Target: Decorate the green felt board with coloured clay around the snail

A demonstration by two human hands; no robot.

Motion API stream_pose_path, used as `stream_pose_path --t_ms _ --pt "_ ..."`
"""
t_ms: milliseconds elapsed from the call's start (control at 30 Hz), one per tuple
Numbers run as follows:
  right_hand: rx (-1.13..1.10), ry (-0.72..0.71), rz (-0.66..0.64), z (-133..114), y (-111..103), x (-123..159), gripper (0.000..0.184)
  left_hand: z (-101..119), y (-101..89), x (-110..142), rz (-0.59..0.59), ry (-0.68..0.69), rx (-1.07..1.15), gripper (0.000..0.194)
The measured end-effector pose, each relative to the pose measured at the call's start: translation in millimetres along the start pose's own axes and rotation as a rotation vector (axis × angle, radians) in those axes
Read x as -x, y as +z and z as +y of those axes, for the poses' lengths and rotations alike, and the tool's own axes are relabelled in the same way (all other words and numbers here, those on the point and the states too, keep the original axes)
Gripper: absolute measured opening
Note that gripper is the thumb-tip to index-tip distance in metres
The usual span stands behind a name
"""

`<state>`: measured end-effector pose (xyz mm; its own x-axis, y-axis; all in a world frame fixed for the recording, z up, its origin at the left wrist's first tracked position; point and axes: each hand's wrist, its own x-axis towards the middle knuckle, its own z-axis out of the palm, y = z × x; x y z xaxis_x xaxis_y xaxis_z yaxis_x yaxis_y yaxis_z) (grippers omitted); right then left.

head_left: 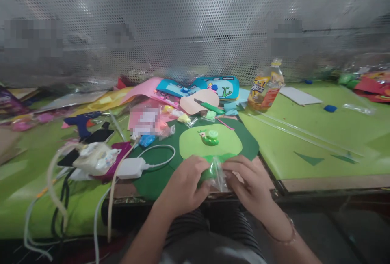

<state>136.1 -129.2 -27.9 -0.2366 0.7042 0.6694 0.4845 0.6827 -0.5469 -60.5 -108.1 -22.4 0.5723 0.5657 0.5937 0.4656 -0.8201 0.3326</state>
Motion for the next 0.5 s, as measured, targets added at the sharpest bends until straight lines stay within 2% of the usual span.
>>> stream_pose_path --t_ms 233,400,500 --pt "-0.073 -0.015 -0.007 -3.8 -4.2 2.4 0.015 1.1 1.6 4.2 0.015 0.072 -0.049 0.027" --pt "-0.160 -0.025 -0.033 -5.0 -7.1 4.5 0.017 1.7 1.7 5.3 0.018 0.105 -0.055 0.024" --pt "-0.235 0.019 -0.061 -4.1 -8.2 7.2 0.018 2.4 0.4 5.5 -0.015 0.111 -0.057 0.023"
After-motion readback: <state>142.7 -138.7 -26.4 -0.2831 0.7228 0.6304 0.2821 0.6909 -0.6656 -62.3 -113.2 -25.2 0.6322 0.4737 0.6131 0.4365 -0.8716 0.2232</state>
